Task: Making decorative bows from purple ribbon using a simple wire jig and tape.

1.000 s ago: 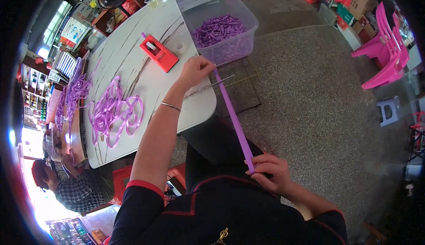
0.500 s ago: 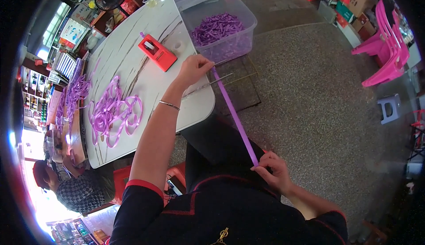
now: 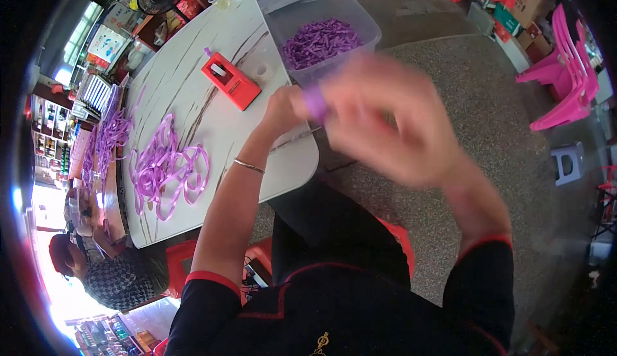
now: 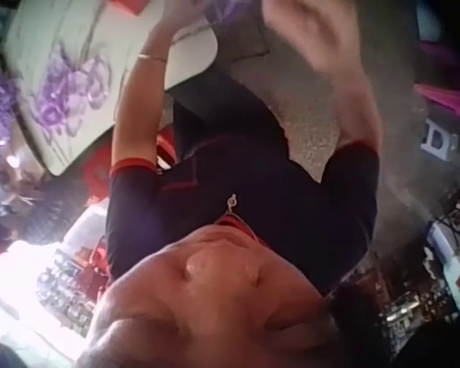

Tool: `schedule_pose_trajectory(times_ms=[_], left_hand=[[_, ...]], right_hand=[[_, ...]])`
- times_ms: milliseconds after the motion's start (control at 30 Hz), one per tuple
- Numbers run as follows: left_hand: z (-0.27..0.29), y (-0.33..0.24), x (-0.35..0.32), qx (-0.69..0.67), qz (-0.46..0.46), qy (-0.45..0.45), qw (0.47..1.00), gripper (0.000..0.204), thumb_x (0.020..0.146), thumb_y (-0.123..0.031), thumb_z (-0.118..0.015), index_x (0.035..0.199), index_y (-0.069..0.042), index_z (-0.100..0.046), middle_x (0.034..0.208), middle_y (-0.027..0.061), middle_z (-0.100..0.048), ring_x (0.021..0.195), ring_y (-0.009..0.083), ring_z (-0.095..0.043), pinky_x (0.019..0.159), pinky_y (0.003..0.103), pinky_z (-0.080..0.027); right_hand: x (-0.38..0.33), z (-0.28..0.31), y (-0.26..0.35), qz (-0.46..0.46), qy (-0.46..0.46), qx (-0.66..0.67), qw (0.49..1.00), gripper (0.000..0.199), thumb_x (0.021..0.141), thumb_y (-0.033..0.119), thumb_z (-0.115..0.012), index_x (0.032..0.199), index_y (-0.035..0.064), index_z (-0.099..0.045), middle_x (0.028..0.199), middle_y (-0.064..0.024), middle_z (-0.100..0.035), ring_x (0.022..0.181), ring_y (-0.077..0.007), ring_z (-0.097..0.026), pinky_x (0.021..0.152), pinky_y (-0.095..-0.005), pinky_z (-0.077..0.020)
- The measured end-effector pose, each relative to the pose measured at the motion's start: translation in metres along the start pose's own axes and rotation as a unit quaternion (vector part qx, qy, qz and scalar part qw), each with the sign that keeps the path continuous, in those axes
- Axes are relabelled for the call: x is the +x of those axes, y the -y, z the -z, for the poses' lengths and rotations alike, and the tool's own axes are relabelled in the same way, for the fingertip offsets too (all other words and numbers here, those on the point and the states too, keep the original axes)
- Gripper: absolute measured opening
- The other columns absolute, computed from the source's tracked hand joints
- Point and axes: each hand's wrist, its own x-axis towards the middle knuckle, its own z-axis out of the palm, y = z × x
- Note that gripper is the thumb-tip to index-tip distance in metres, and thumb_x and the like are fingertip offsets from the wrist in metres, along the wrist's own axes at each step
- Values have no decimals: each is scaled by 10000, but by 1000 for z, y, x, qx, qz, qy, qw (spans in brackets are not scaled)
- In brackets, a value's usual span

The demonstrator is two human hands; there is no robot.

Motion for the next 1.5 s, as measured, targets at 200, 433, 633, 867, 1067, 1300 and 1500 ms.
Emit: schedule_pose_trajectory(times_ms=[200,433,633,867,1067,1300,1500], left_hand=[[2,-6,0,18,-44,-12,999,145,743,-192,-632,676,-64,-642,699,76,-582,720,271,-543,651,386,-424],[3,-8,0,-74,-63,-131,987,120,765,-73,-573,681,8,-543,697,138,-556,682,324,-529,641,406,-421],[5,-10,1,-121,-49,-123,984,107,767,-61,-568,708,19,-529,685,139,-542,665,319,-522,628,403,-415],[3,-9,0,-100,-62,-84,989,92,727,-98,-649,720,-8,-629,668,88,-542,649,234,-515,577,342,-410],[7,-8,-2,-54,-72,-48,995,89,709,-120,-681,719,-32,-674,667,75,-555,639,215,-507,567,322,-405],[3,-5,0,-31,-72,-46,996,120,698,-190,-685,667,-74,-680,643,47,-551,645,231,-502,616,350,-405],[2,-6,0,-23,-65,-40,997,131,713,-196,-675,663,-74,-669,657,44,-553,646,231,-497,626,346,-400]], right_hand=[[106,-21,-114,-138,17,131,982,290,928,172,-448,1143,30,-580,732,64,-413,560,8,-291,464,-158,-210],[114,-67,-246,-327,38,321,888,298,926,230,-473,1130,48,-590,705,87,-418,510,14,-269,432,-159,-193],[64,-105,-319,-455,21,300,838,282,886,319,-531,1048,111,-631,695,83,-468,499,-1,-308,423,-166,-233],[-68,-139,-346,-502,13,182,846,296,857,309,-547,906,33,-641,755,-15,-589,646,-114,-512,575,-278,-407],[-199,-138,-236,-543,43,70,835,303,872,268,-525,921,-15,-621,730,-56,-593,682,-96,-535,624,-285,-440],[-187,-97,-60,-501,8,122,857,146,837,101,-573,923,8,-648,726,-59,-606,624,-85,-538,552,-239,-423],[-112,-61,-29,-328,15,122,937,155,800,48,-526,859,5,-663,625,-29,-542,564,-77,-493,491,-221,-369]])
